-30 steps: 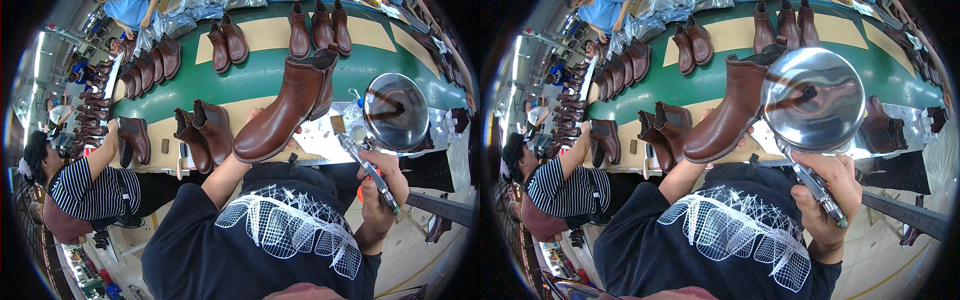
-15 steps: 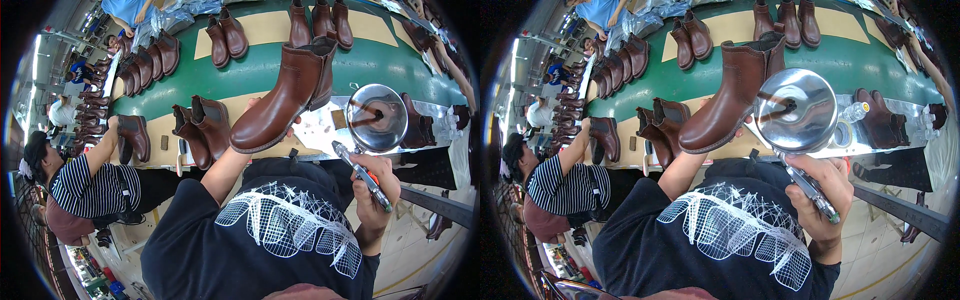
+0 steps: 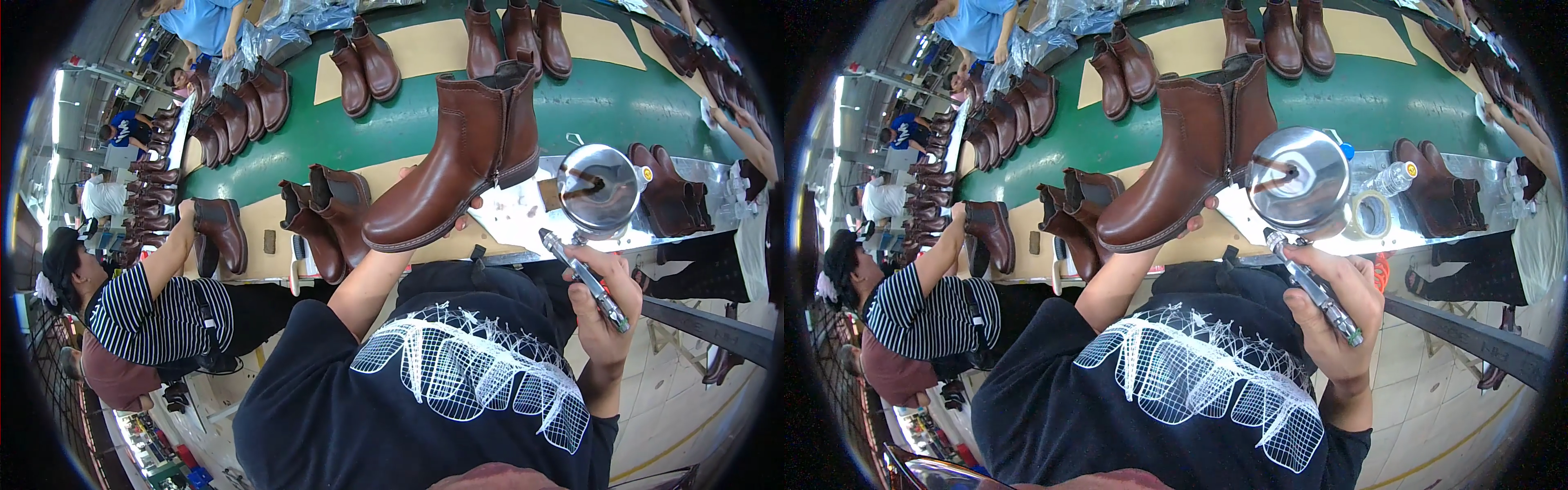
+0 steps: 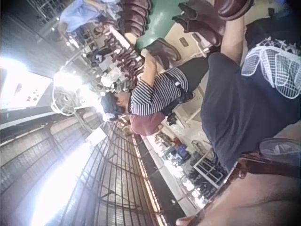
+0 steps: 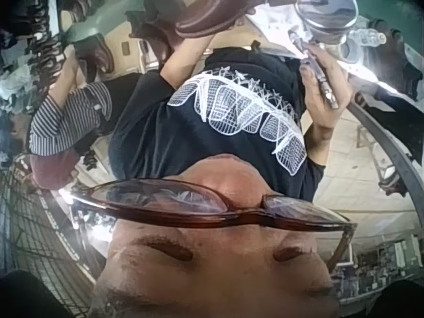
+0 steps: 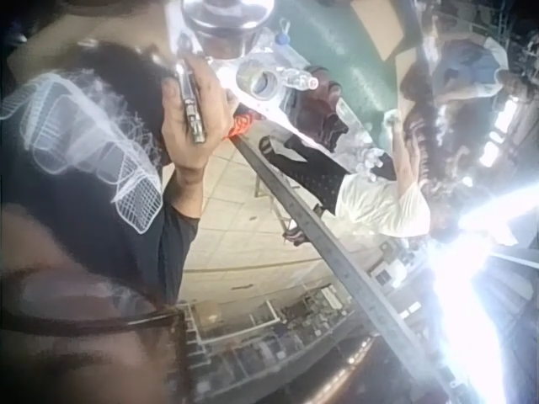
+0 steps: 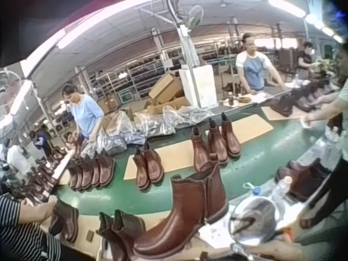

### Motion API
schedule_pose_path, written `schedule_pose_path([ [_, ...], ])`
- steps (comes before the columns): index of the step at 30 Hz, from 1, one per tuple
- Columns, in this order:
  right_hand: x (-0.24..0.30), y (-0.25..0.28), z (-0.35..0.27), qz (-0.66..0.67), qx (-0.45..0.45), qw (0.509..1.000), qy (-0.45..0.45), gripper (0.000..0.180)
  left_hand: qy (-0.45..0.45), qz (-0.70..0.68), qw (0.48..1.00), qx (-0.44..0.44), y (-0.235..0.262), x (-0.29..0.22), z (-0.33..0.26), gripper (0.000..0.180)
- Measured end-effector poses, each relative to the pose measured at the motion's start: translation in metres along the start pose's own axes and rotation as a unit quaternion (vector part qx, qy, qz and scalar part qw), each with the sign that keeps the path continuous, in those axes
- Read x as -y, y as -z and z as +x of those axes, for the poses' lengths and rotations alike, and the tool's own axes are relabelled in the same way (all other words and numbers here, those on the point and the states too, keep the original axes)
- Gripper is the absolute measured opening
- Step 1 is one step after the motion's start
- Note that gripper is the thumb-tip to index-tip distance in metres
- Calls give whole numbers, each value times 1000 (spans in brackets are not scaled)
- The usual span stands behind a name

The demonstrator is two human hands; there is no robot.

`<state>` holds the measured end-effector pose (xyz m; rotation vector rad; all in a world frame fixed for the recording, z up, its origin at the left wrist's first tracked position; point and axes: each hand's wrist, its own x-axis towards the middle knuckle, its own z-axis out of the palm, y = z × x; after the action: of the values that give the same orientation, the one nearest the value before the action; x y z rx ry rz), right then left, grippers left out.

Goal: Polishing and inspecting brown leather boots in a manufacturing facility.

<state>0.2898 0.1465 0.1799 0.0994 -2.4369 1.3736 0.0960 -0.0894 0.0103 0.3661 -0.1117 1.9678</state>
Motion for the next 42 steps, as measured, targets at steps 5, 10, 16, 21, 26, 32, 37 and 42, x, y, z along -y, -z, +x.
schedule_pose_path([
  [5,3,10,4,25,-39,999,29,40,-42,79,991,-100,0,6,-5,79],
  [10,14,17,14,21,-73,996,38,42,30,-15,999,-28,-8,7,0,68],
  [16,20,17,22,22,-103,993,58,42,-89,116,959,-241,-35,18,4,65],
  [21,21,14,22,25,-104,993,55,43,-92,112,958,-247,-40,23,7,58],
  [26,20,13,23,15,-91,994,64,42,-101,160,928,-320,-36,21,4,52],
  [32,13,6,11,9,-56,998,30,40,-31,24,998,-39,12,-2,-16,76],
  [37,3,1,6,-4,-11,1000,27,37,10,-45,998,32,-6,-3,-11,72],
  [42,8,4,10,16,-56,998,-2,37,-115,86,971,-190,-49,21,-9,73],
])
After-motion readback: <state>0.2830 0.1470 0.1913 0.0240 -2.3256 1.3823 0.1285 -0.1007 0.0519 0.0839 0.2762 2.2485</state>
